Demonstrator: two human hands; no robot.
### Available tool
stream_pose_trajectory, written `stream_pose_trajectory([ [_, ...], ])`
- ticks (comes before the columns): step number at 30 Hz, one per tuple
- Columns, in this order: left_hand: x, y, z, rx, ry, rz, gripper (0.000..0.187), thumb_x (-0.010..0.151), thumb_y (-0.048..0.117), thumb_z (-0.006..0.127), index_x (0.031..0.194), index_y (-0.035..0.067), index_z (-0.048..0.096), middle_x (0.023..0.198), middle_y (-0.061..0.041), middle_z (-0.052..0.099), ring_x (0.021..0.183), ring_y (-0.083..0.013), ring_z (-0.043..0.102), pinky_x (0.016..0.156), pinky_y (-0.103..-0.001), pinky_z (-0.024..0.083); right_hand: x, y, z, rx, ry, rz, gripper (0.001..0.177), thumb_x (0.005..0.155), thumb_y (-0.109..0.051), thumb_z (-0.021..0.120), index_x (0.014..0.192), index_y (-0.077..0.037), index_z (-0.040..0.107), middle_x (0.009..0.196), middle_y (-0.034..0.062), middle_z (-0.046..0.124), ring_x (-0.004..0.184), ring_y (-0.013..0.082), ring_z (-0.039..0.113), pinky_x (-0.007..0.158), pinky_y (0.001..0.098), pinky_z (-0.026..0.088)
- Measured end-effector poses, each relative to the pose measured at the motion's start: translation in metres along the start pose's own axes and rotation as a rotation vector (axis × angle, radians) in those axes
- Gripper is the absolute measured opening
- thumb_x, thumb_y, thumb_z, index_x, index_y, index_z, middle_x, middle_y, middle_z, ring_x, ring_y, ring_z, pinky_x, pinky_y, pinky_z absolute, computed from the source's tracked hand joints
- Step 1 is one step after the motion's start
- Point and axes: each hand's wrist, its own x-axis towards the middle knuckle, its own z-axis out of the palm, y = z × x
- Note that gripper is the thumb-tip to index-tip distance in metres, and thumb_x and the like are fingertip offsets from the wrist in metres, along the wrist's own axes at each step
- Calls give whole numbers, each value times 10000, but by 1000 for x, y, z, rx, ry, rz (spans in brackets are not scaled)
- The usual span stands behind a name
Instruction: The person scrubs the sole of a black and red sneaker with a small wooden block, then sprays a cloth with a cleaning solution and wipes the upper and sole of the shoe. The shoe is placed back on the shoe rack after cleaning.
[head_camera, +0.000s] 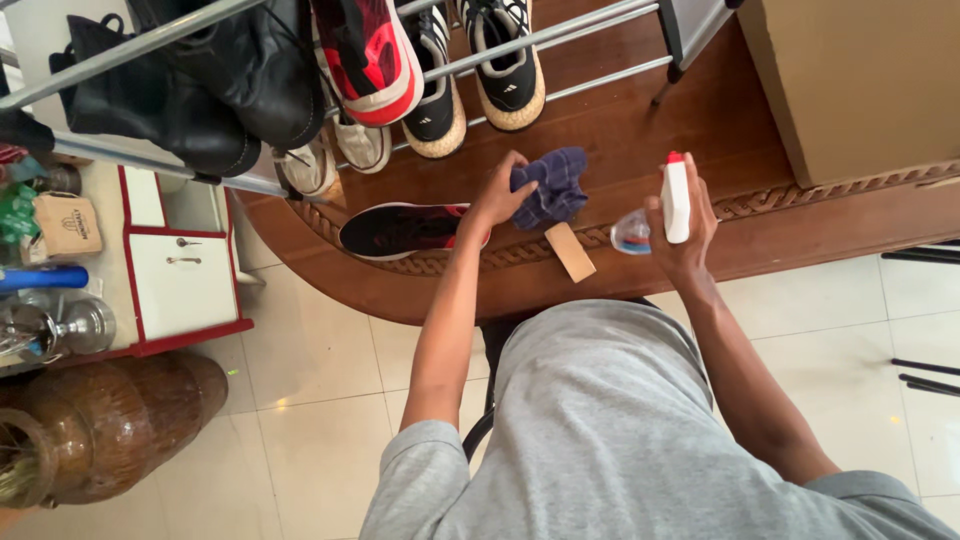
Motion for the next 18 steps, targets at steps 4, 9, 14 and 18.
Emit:
stream_pose_trajectory([
  [4, -10, 65, -8, -104, 48, 176, 367, 872, 80, 746, 1181, 57, 549, 1104, -183, 727, 1112, -383, 703, 894, -447, 537, 13, -32, -17, 81, -102, -66, 442, 1028, -87, 677, 1421, 75, 561, 1106, 218, 690, 941, 308, 699, 850, 394, 568],
  [9, -11, 117, -17, -96, 34, 296, 381, 866, 34, 751, 1206, 55, 579, 1124, -193, 717, 1097, -397, 689, 905, -446, 540, 17, -62, -23, 63, -309, -6, 407, 971, -87, 692, 1355, 39, 641, 961, 178, 689, 800, 308, 674, 743, 384, 549],
  [14, -10, 137, -16, -108, -9, 332, 389, 864, 36, 766, 1217, 50, 604, 1115, -195, 722, 1075, -390, 701, 898, -433, 550, 18, -66, -24, 65, -303, 24, 393, 969, -67, 703, 1352, 0, 641, 962, 167, 694, 782, 301, 679, 729, 380, 547],
  [18, -8, 141, -15, -136, -47, 347, 397, 869, 44, 772, 1232, 49, 613, 1101, -200, 728, 1061, -376, 715, 890, -420, 559, 17, -65, -30, 29, -303, 92, 409, 968, -63, 722, 1367, -9, 651, 916, 163, 688, 735, 279, 677, 694, 381, 543],
])
